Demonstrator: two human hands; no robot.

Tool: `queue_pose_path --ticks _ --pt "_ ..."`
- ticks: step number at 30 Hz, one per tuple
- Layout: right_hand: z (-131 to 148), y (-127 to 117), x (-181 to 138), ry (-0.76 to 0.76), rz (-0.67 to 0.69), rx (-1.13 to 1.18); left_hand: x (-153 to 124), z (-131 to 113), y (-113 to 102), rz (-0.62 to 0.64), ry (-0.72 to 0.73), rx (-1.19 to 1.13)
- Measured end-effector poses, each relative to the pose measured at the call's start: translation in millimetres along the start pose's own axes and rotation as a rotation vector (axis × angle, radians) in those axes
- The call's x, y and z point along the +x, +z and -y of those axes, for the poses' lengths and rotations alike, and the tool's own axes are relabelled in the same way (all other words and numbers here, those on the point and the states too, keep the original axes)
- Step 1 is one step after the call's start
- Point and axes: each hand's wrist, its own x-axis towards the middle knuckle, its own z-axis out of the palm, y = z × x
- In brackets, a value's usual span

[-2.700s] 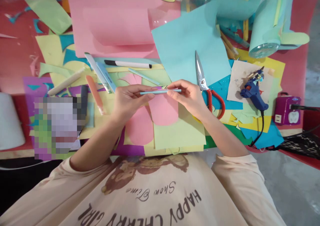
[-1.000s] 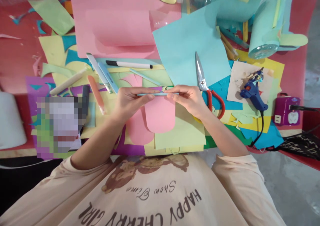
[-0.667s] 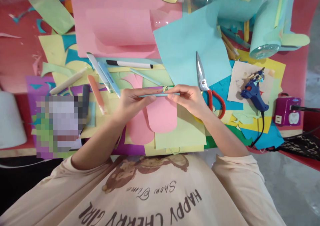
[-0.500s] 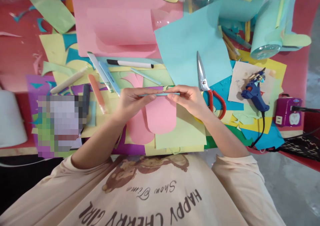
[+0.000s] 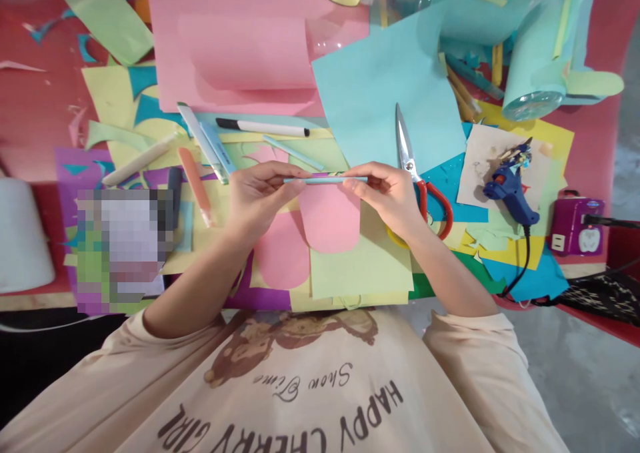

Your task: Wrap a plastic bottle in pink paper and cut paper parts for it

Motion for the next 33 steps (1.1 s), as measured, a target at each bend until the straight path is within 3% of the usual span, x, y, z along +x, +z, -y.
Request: queue_pose_path --ticks 9,19,26,33 --pt "4 -3 2 0.039 0.061 0.080 3 1 0 -0.064 -0.005 0.036" --pt "1 -7 5 0.041 0.039 0.077 4 4 1 -0.112 -0.008 0.027" --pt "-3 -24 14 -0.074 -0.228 -0.062 9 1 -10 -0.306 0.160 -0.019" --pt "-3 -33 17 -0.189 -0.270 -0.343 12 4 -14 -0.282 0.200 0.051"
